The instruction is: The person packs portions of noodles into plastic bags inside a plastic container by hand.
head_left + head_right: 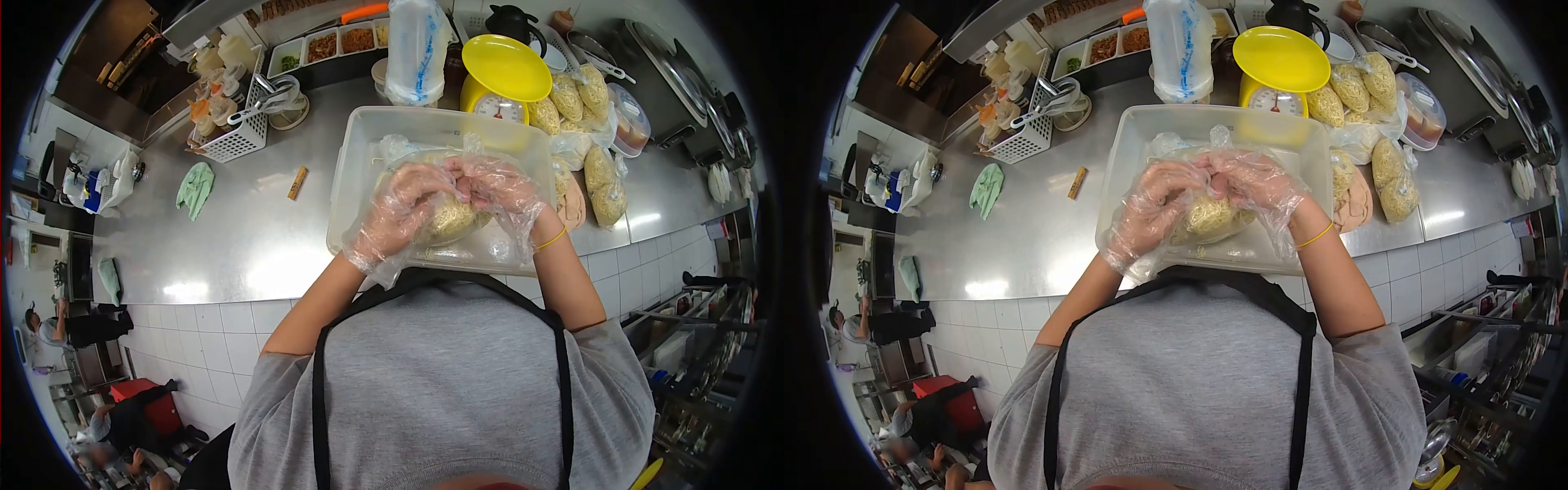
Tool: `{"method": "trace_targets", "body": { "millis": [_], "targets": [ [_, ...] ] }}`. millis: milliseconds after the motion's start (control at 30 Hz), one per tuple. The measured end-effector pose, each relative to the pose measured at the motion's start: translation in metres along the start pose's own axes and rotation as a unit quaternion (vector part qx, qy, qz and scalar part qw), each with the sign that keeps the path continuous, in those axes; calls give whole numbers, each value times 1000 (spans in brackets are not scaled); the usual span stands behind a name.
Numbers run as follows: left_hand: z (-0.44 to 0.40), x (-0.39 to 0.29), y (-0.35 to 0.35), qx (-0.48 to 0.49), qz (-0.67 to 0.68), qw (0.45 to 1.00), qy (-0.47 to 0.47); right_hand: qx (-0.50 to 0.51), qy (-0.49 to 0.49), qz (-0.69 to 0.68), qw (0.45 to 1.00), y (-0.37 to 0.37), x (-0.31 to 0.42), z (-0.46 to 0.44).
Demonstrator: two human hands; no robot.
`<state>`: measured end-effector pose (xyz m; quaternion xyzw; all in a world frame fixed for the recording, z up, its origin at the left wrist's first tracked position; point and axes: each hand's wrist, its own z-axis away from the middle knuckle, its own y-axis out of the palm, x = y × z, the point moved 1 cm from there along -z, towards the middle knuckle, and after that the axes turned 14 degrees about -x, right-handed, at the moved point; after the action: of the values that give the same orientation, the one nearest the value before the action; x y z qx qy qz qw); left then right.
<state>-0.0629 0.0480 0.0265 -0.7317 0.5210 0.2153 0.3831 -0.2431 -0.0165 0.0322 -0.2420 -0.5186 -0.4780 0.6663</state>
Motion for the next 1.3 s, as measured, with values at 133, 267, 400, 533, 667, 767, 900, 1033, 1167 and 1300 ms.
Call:
{"method": "trace_targets", "body": {
  "millis": [133,267,400,533,667,767,900,1033,1167,1300],
  "targets": [
    [4,8,8,-91,-25,996,-3,6,-42,35,998,2,4,8],
    [8,14,14,-159,77,980,-87,37,-222,54,973,6,-3,9],
    [8,21,18,-176,75,976,-100,-51,-198,106,973,8,-18,4],
    [3,16,12,-156,27,981,-108,-69,-166,-52,982,4,-31,-6],
    [-7,6,6,-110,-41,993,-33,-126,-144,-86,978,8,-24,-2],
    [-10,8,2,-88,-24,994,-61,-77,-188,-78,976,8,-19,-4],
    [-11,26,-5,-30,44,985,-166,-59,-150,7,987,1,-21,-8],
    [-15,23,-12,-43,205,911,-356,-22,-114,-6,993,-1,-13,-10],
    [-16,26,-15,-9,162,939,-303,-47,-91,-10,995,0,-10,-9],
    [-12,30,-10,-16,103,986,-133,-62,-112,-21,992,-2,-19,-16]
  ]
}}
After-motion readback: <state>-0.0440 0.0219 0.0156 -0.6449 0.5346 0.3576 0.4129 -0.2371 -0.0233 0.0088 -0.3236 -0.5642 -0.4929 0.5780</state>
